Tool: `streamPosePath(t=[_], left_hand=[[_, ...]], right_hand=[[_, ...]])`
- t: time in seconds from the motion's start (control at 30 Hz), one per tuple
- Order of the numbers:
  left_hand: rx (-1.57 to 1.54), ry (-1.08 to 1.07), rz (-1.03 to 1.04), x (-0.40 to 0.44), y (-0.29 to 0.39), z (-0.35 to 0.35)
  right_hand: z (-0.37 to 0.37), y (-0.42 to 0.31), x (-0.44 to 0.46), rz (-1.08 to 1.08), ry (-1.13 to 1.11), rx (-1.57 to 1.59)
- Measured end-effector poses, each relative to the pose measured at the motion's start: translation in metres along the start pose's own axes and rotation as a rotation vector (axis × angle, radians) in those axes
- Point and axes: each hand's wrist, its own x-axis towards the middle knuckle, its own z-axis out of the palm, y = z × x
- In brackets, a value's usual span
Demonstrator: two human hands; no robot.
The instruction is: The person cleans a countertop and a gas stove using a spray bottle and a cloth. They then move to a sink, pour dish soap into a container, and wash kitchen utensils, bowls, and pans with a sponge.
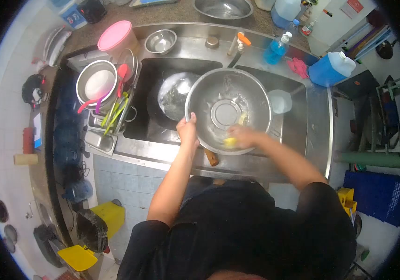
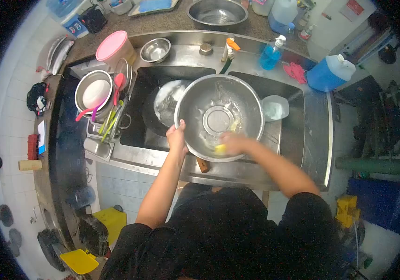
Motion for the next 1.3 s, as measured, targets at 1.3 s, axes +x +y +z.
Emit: streamPosePath(t=[1.3], left_hand=[[-0.053, 0.012, 0.046, 0.033, -0.027, 0.042]], right_hand=[[-0.021, -0.075, 0.036, 0.385, 0.505, 0.662]])
